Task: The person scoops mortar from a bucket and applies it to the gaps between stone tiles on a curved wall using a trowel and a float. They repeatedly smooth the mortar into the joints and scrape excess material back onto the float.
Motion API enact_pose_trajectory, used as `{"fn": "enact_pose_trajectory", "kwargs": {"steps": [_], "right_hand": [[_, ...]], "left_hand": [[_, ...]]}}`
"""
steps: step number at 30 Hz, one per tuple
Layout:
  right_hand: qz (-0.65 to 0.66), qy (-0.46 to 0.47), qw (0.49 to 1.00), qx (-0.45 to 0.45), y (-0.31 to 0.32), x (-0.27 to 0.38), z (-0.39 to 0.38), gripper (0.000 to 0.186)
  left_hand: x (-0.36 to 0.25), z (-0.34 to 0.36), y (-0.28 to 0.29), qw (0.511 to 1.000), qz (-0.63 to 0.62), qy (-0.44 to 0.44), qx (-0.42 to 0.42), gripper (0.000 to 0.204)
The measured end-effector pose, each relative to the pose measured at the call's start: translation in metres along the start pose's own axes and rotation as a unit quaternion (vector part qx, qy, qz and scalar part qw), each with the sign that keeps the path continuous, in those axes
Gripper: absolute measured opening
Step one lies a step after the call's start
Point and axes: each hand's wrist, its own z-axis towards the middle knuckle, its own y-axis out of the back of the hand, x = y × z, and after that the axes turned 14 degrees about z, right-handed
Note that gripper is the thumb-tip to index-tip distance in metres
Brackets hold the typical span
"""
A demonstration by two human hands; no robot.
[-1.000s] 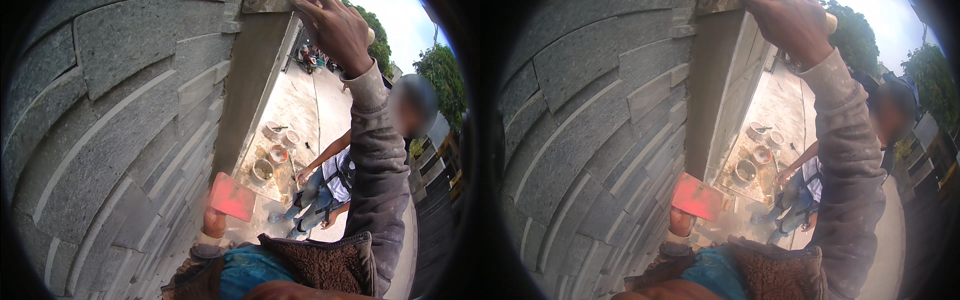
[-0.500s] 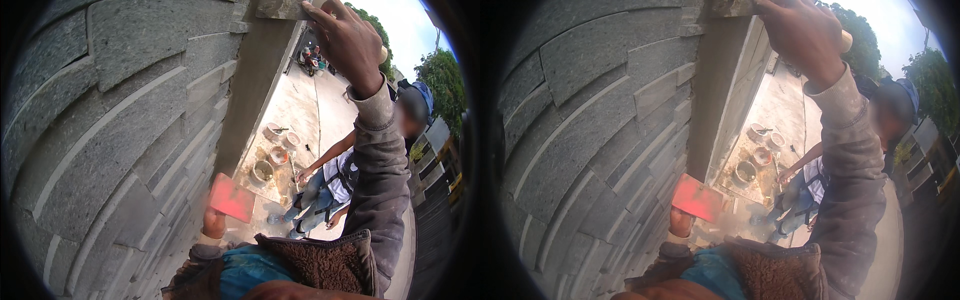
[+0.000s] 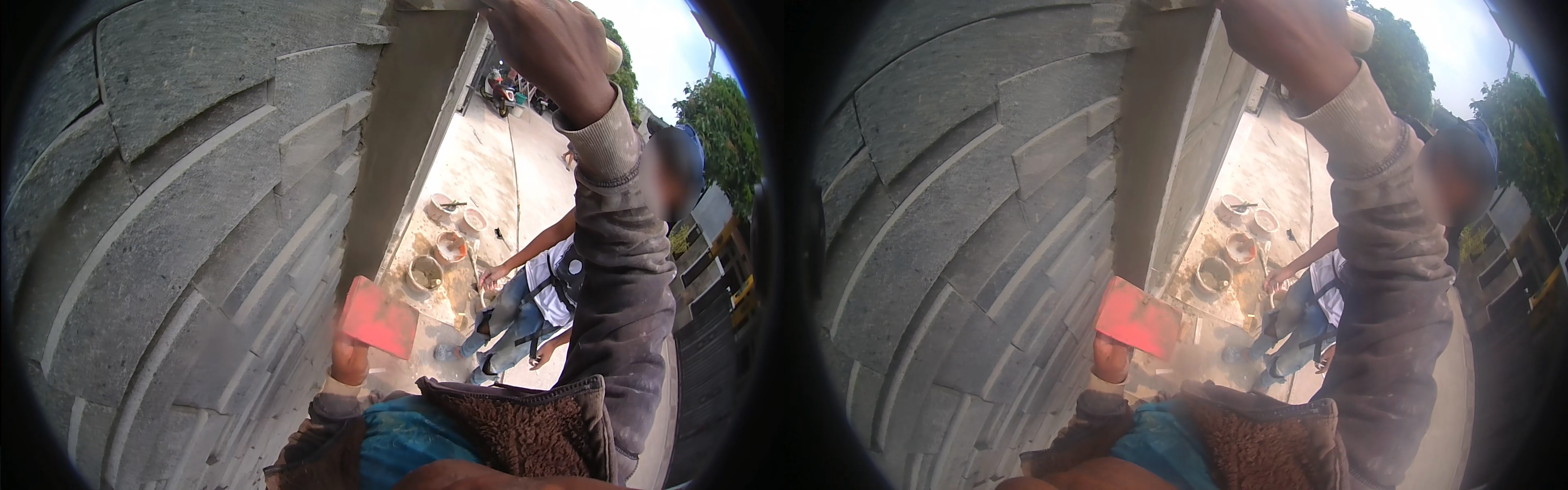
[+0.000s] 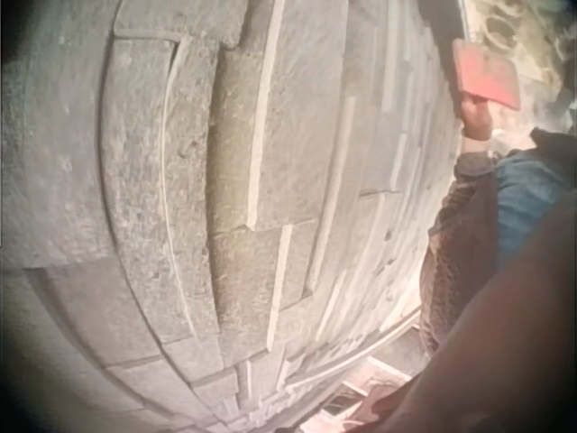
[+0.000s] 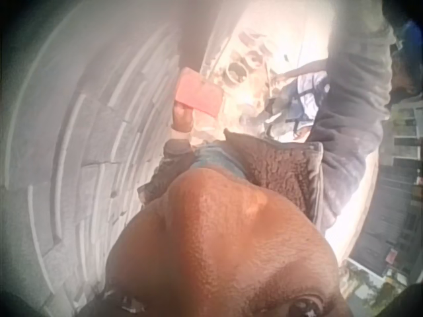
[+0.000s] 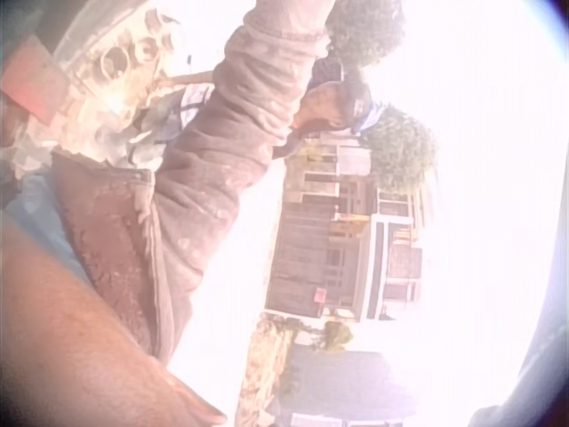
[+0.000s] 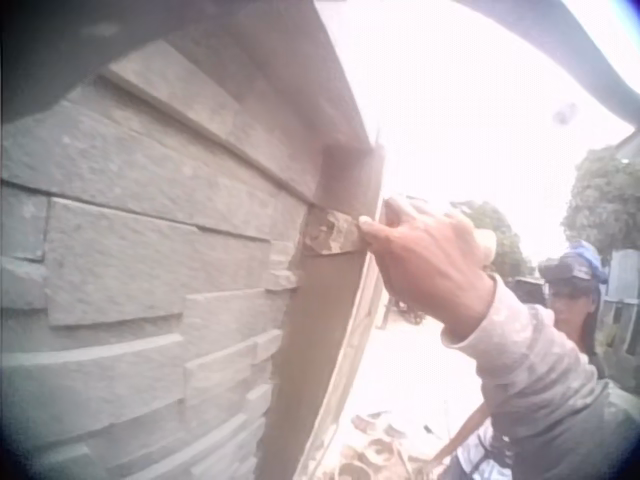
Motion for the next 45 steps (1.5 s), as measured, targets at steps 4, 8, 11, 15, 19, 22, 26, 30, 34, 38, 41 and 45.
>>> {"fn": "enact_pose_trajectory", "kwargs": {"steps": [4, 8, 11, 15, 19, 22, 26, 30, 34, 38, 41, 45], "right_hand": [[0.014, -0.058, 0.998, 0.027, 0.010, 0.006, -0.009, 0.013], [0.045, -0.048, 0.998, -0.010, 0.015, 0.011, -0.012, 0.014], [0.051, -0.027, 0.998, -0.033, 0.008, 0.006, -0.011, 0.014], [0.019, -0.004, 0.999, -0.045, -0.013, -0.006, -0.004, 0.012], [0.041, -0.027, 0.999, -0.003, 0.000, -0.005, -0.005, 0.011], [0.062, -0.065, 0.996, 0.008, 0.015, 0.000, -0.009, 0.012], [0.060, -0.074, 0.995, -0.030, 0.016, -0.009, -0.011, 0.015], [0.054, -0.081, 0.995, -0.013, 0.008, -0.019, 0.001, 0.018], [0.059, -0.084, 0.995, 0.013, 0.001, -0.034, 0.007, 0.018], [0.053, -0.108, 0.991, 0.065, 0.000, -0.036, 0.015, 0.020], [0.044, -0.129, 0.985, 0.101, 0.004, -0.038, 0.011, 0.021], [0.056, -0.095, 0.994, 0.027, 0.017, -0.042, 0.004, 0.021]], "left_hand": [[-0.008, 0.003, -0.003, 0.999, 0.047, -0.022, -0.004, 0.059], [0.003, -0.008, -0.001, 0.995, -0.087, 0.032, -0.036, 0.057], [-0.001, -0.006, -0.004, 0.997, -0.070, 0.024, -0.031, 0.058], [0.003, -0.007, -0.002, 0.999, -0.028, 0.007, -0.029, 0.058], [0.006, -0.007, -0.003, 0.999, -0.050, 0.013, -0.018, 0.058], [-0.003, -0.004, -0.003, 0.999, -0.028, 0.036, -0.015, 0.057], [0.004, -0.002, -0.004, 0.996, -0.090, 0.015, -0.024, 0.057], [0.000, -0.004, 0.001, 0.999, -0.036, 0.010, -0.030, 0.058], [0.000, -0.002, -0.007, 0.999, -0.031, -0.008, -0.031, 0.058], [-0.003, -0.002, -0.007, 0.998, -0.058, -0.009, -0.009, 0.056], [-0.001, -0.006, -0.007, 0.997, -0.067, 0.011, -0.036, 0.054], [0.016, -0.013, -0.005, 0.997, -0.062, 0.018, -0.046, 0.053]]}}
